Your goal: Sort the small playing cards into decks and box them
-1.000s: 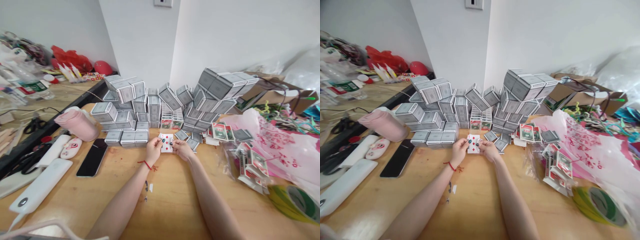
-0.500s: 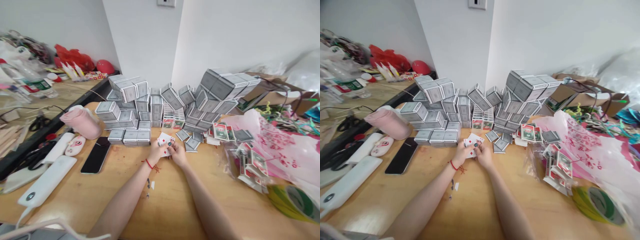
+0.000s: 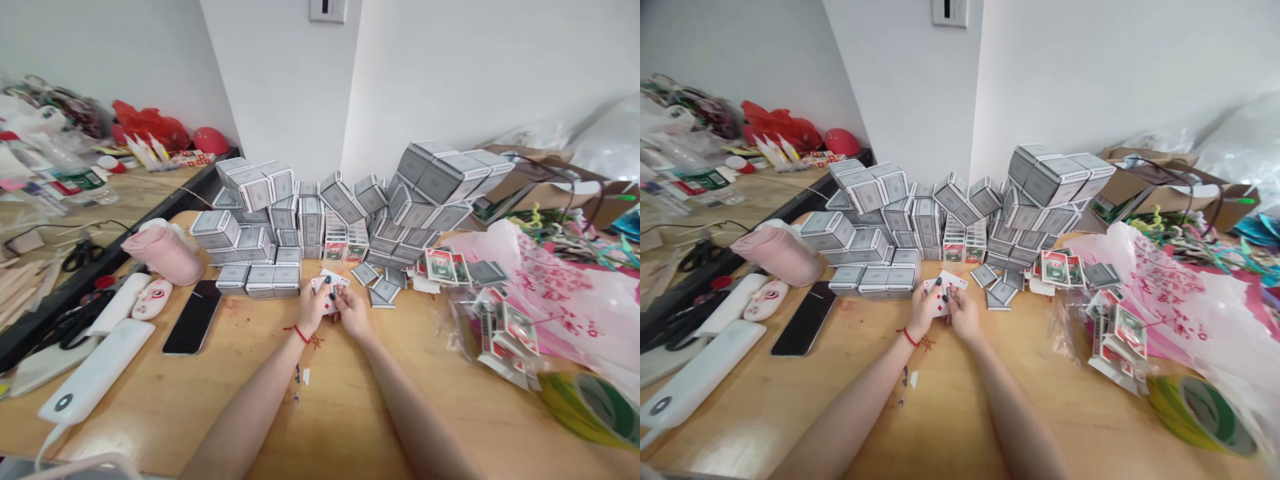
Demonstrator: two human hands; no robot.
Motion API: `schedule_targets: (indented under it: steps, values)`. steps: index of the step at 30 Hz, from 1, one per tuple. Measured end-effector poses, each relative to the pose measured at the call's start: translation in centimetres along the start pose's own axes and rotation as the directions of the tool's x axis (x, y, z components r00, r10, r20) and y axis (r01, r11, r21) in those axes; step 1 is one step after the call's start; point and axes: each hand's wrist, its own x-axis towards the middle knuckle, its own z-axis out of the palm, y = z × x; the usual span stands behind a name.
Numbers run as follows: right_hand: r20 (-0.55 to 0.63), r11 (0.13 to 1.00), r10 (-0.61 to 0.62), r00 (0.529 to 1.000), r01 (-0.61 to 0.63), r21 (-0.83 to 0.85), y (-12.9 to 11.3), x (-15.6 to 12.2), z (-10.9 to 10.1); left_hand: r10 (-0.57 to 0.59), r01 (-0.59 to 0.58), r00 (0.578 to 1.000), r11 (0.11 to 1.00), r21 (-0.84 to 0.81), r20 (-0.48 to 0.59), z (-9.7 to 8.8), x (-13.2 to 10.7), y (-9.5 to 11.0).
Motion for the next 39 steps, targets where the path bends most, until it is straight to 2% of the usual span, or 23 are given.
schedule_targets:
  steps: [4,8,10,13,16,20,27,39]
  values:
    - [-0.021,0.993,-0.012,1.000,0.015,0.120,-0.7,0.6,-0.2,0.051,-0.050,0.999,0.998,-0.046,0.012,-0.2,0.1,-0.2]
    - [0.008,0.983,0.000,1.000,-0.002,0.182,-1.3,0.6,-0.7,0.052,-0.051,0.999,0.998,0.044,-0.016,-0.4,0.6,-0.8]
    - [0.001,0.986,0.009,1.000,-0.009,0.166,-1.4,0.5,-0.9,0.088,-0.088,0.996,0.992,0.085,0.009,-0.6,0.8,-1.2]
    - [-0.072,0.996,0.009,0.997,-0.002,0.094,-1.6,0.4,-0.8,0.142,-0.146,0.989,0.983,0.112,0.050,-0.8,0.9,-1.6]
    - [-0.115,1.000,-0.008,0.993,0.010,0.018,-1.6,0.4,-0.7,0.162,-0.167,0.986,0.974,0.152,0.048,-0.8,0.8,-1.7]
    - [-0.164,0.998,-0.057,0.985,0.052,-0.030,-1.3,0.7,-0.7,0.159,-0.165,0.986,0.967,0.194,0.046,-0.7,0.6,-1.6]
    - [-0.166,0.985,0.008,0.986,0.021,0.171,-1.0,0.9,-0.9,0.161,-0.174,0.984,0.959,0.223,0.075,-0.6,0.7,-1.7]
    - [-0.191,0.990,0.028,0.981,-0.002,0.138,-1.0,0.9,-1.2,0.093,-0.112,0.987,0.982,0.151,0.130,-0.7,1.0,-1.6]
